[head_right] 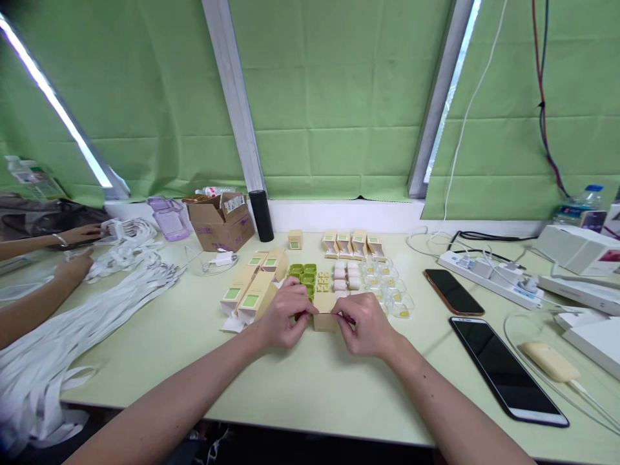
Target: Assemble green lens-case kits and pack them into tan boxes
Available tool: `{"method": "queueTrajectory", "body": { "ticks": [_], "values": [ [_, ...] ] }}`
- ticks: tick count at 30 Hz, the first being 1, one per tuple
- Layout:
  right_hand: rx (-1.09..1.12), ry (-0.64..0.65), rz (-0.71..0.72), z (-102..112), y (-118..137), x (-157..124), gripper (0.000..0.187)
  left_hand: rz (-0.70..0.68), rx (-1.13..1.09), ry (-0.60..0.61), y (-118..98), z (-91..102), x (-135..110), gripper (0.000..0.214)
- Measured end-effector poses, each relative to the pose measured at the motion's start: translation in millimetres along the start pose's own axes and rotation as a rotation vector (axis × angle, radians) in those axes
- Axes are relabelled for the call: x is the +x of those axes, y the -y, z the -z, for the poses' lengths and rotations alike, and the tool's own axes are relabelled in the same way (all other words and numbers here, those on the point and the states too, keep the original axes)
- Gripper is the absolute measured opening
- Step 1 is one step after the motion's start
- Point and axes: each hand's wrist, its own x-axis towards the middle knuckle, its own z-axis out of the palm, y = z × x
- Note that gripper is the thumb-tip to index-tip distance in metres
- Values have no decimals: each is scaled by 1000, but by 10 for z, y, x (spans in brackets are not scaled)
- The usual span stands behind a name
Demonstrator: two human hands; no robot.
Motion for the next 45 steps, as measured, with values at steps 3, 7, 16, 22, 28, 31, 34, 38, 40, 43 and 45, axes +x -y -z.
{"method": "queueTrajectory", "body": {
  "ticks": [3,7,16,22,28,31,34,38,40,43,45],
  "values": [
    [2,19,-15,13,3,3,12,-6,-12,-20,-2,-1,5,18],
    [-53,51,-38,47,-15,-3,14,54,69,-86,7,10,15,25],
    [-136,146,-140,156,-109,-7,31,286,227,-59,82,1,21,28],
    [-274,139,-203,169,-155,-1,27,277,194,-66,-12,30,40,23],
    [-208,197,-185,210,-120,13,34,301,217,-66,16,42,45,23],
    [-269,208,-208,144,-118,18,29,213,188,1,16,25,30,22],
    [-382,161,-281,68,-142,20,22,111,144,65,-2,-5,14,21],
    [-353,107,-307,110,-141,20,20,149,151,-18,-12,-8,19,21],
    [-208,142,-245,177,-111,22,20,219,169,-59,-7,9,33,21],
    [-31,193,-171,244,-53,28,28,299,192,-32,1,29,51,23],
    [-25,213,-165,246,-31,30,33,309,196,2,1,29,55,24]
  ]
}}
